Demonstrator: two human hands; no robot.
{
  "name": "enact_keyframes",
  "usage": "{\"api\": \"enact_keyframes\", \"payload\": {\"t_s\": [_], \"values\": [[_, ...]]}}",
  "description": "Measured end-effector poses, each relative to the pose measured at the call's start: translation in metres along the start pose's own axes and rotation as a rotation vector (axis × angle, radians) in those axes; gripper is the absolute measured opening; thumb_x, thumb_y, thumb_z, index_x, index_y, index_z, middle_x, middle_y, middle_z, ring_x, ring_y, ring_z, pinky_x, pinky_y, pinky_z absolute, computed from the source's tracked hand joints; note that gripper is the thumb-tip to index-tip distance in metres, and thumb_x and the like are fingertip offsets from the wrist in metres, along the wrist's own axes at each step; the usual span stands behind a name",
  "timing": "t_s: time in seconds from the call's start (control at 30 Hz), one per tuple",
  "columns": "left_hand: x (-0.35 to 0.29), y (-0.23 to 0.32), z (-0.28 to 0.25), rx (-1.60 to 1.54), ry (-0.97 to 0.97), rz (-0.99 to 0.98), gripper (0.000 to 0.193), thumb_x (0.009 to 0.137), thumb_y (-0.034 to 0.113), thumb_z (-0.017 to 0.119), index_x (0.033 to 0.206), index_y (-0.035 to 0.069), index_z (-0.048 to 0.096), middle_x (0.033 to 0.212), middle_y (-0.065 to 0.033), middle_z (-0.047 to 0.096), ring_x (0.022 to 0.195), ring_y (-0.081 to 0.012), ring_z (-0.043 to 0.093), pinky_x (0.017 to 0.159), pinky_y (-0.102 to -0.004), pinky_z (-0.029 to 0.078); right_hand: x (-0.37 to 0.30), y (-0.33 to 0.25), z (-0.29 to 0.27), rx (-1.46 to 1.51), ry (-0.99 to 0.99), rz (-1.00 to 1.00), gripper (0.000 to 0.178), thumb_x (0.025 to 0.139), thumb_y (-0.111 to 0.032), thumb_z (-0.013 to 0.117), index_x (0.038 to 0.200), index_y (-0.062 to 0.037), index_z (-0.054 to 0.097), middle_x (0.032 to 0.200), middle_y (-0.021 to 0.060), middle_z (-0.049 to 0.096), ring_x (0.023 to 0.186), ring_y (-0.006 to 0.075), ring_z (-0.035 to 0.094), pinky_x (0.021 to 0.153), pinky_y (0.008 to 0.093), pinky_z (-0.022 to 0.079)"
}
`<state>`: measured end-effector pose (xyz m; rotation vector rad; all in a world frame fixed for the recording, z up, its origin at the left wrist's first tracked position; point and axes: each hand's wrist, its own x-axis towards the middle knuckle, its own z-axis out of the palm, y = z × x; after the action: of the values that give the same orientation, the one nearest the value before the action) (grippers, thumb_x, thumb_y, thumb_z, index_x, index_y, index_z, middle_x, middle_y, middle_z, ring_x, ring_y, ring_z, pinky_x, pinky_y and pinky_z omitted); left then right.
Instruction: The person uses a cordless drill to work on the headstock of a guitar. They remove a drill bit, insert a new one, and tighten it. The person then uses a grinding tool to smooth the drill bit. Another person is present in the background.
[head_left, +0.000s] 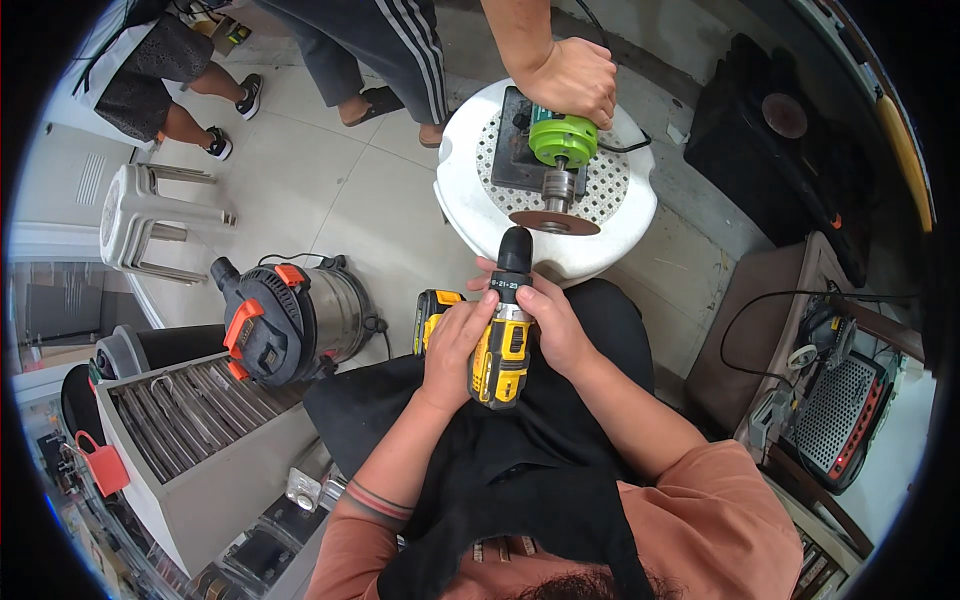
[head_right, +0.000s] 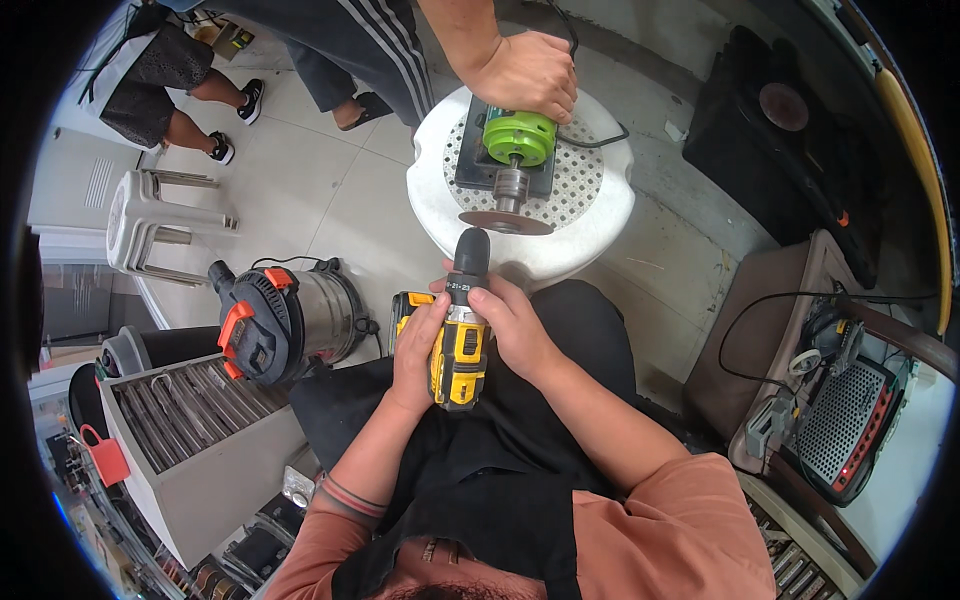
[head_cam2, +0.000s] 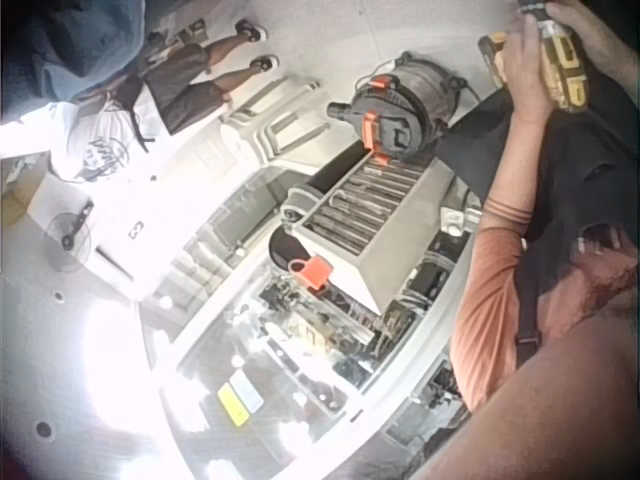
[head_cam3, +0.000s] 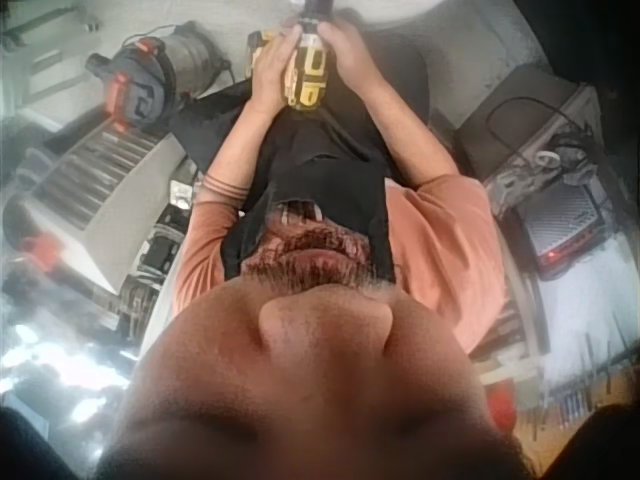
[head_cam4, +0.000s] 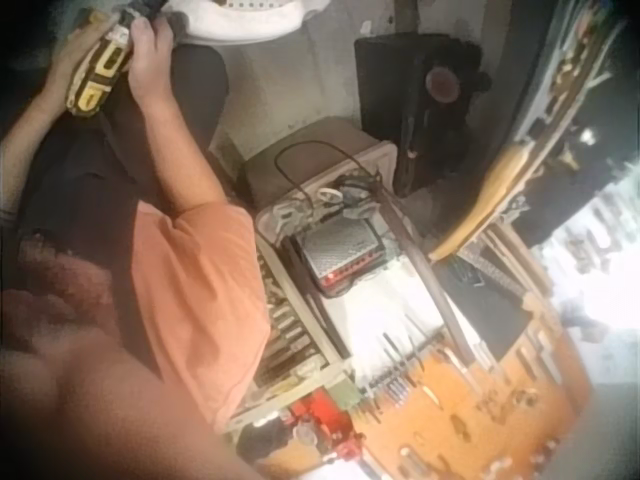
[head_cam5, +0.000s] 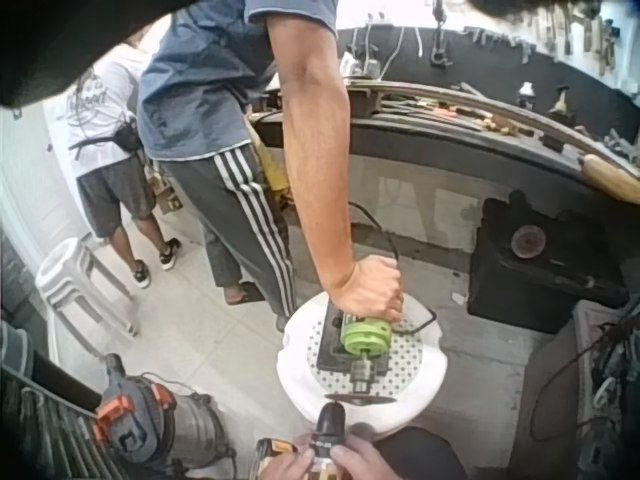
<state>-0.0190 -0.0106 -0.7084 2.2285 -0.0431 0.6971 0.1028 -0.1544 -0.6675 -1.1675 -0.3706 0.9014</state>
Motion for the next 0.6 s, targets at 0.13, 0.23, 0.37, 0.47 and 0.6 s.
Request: {"api": "enact_keyframes", "payload": {"t_s": [0.13, 0.23, 0.37, 0.47, 0.6], "values": [[0.0005, -0.0008, 0.0009, -0.016, 0.0, -0.001, 0.087, 0.083, 0.001, 0.078, 0.164, 0.012, 0.047, 0.111, -0.0157, 0.067, 0.094, -0.0376, 0.066, 0.083, -0.0462, 0.054, 0.0003, 0.0009, -0.0007, 0.004, 0.0, -0.011, 0.071, 0.106, -0.044, 0.05, 0.157, 0.0058, 0.05, 0.142, 0.019, 0.068, 0.133, 0.0267, 0.064, 0.118, 0.0399, 0.046], [0.0009, -0.0005, 0.0014, -0.008, 0.006, 0.003, 0.086, 0.083, 0.001, 0.078, 0.163, 0.012, 0.047, 0.111, -0.0158, 0.067, 0.095, -0.0377, 0.066, 0.084, -0.0462, 0.054, -0.0002, 0.001, -0.0031, 0.042, -0.022, -0.02, 0.063, 0.11, -0.035, 0.048, 0.157, 0.0073, 0.048, 0.142, 0.0183, 0.068, 0.133, 0.0255, 0.064, 0.118, 0.0391, 0.045], [-0.0002, -0.0026, 0.0008, -0.022, 0.005, 0.011, 0.086, 0.083, 0.001, 0.078, 0.163, 0.012, 0.048, 0.112, -0.0162, 0.067, 0.096, -0.0378, 0.067, 0.084, -0.0461, 0.054, 0.0, 0.002, -0.0027, 0.045, -0.032, -0.042, 0.059, 0.112, -0.03, 0.048, 0.157, 0.008, 0.048, 0.142, 0.0182, 0.068, 0.133, 0.0254, 0.063, 0.118, 0.0391, 0.045], [-0.0015, 0.0005, 0.002, -0.004, 0.002, 0.004, 0.086, 0.084, 0.001, 0.077, 0.164, 0.012, 0.047, 0.113, -0.0163, 0.068, 0.096, -0.0378, 0.067, 0.084, -0.0459, 0.054, -0.0019, 0.0056, -0.0056, 0.05, -0.036, -0.039, 0.059, 0.112, -0.03, 0.047, 0.157, 0.0079, 0.047, 0.142, 0.0182, 0.068, 0.133, 0.0256, 0.063, 0.118, 0.0392, 0.045], [-0.0024, 0.0001, 0.0004, -0.012, 0.008, 0.001, 0.086, 0.084, 0.0, 0.076, 0.164, 0.012, 0.047, 0.113, -0.0162, 0.068, 0.096, -0.0376, 0.067, 0.085, -0.0458, 0.054, -0.0021, 0.0017, -0.0015, 0.052, -0.029, -0.029, 0.059, 0.111, -0.03, 0.047, 0.157, 0.0076, 0.047, 0.142, 0.0183, 0.068, 0.132, 0.0252, 0.063, 0.118, 0.039, 0.045]]}}
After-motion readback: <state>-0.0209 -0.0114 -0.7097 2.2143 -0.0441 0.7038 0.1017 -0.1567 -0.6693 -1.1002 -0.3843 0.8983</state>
